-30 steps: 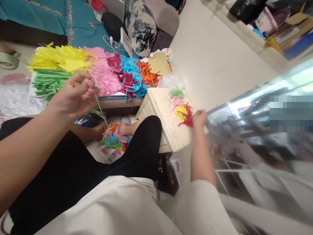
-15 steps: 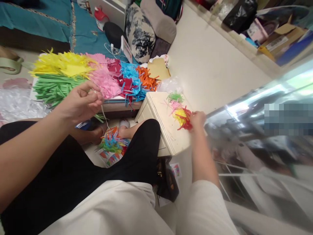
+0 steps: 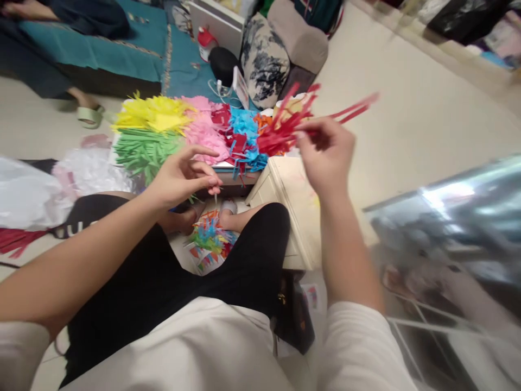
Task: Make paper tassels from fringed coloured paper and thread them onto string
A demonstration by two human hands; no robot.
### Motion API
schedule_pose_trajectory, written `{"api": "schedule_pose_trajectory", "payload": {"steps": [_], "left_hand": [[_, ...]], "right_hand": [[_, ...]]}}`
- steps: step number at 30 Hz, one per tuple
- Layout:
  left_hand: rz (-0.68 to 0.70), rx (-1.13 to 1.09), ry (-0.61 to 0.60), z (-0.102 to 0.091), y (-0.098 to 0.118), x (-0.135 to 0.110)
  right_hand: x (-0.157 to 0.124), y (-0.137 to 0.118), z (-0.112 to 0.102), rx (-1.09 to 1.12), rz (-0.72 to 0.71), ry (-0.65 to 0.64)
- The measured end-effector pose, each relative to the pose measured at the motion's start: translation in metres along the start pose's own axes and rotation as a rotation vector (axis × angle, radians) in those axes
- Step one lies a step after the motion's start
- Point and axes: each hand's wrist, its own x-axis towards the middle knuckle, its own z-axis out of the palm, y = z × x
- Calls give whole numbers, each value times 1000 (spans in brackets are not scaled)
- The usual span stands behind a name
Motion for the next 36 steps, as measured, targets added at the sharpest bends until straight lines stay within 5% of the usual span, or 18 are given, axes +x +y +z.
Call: {"api": "schedule_pose_trajectory", "payload": {"steps": [5, 11, 19, 23, 26, 30, 36], "left_hand": [[-9, 61, 36, -11, -11, 7], [-115, 104, 145, -37, -30, 21], [-303, 170, 97, -38, -37, 21], [-343, 2, 252, -32, -34, 23], [-317, -146, 381, -31, -28, 24], [-261, -252, 460, -32, -23, 25], [-214, -262, 555, -34, -26, 27]], "right_hand": [[-13, -18, 113, 310, 102, -444], [-37, -5, 181, 463, 190, -474], [-72, 4, 194, 608, 224, -344], [-79, 8, 198, 747, 358, -255], [-86, 8, 205, 739, 306, -191], [-96, 1, 219, 679, 249, -274], [-100, -9, 234, 860, 429, -281]]}}
